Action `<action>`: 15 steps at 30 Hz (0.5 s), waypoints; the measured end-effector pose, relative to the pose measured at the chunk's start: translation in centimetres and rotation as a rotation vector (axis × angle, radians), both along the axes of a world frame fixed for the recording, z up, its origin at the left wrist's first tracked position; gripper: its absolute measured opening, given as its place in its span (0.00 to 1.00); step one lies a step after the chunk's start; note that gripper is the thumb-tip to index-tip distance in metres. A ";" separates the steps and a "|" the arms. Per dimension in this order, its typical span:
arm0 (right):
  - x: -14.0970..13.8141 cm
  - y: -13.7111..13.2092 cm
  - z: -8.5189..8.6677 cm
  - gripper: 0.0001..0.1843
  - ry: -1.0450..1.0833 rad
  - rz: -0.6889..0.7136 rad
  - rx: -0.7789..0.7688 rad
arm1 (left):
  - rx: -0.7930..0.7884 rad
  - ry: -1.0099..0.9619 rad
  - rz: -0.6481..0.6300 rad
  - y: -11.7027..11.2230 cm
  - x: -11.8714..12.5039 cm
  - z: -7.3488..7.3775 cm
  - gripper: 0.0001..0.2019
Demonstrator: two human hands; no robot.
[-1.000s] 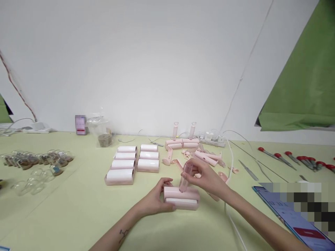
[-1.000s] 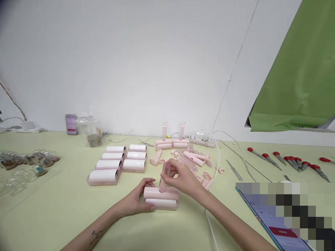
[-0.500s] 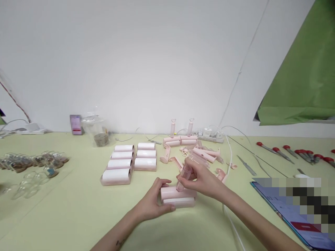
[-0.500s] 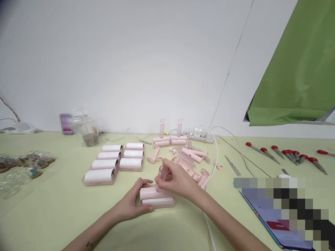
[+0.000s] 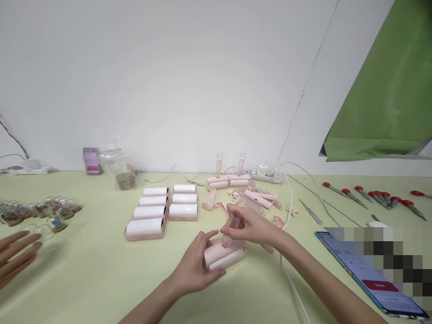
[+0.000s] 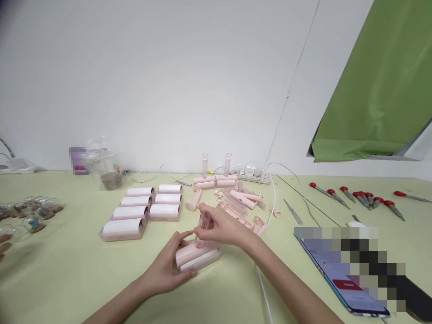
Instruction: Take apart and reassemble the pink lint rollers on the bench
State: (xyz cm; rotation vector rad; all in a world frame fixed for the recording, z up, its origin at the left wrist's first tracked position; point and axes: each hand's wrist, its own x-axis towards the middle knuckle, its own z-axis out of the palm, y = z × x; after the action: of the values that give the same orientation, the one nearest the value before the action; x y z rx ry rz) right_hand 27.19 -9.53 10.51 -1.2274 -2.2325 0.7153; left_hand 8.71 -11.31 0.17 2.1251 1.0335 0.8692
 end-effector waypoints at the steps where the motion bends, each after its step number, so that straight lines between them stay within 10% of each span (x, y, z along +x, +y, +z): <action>1: -0.1 0.0 0.0 0.16 -0.008 0.011 0.000 | 0.008 0.004 0.009 0.0 0.1 -0.1 0.33; 15: -1.2 -1.2 -2.8 0.16 0.098 -0.384 0.126 | 0.287 0.460 0.325 -2.1 3.0 -1.0 0.48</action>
State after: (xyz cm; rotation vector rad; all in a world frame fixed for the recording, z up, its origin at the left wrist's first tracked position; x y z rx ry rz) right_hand 25.94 -10.74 7.75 -1.4647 -1.8560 0.4653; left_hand 11.72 -13.45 -0.88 2.5129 1.6040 0.7208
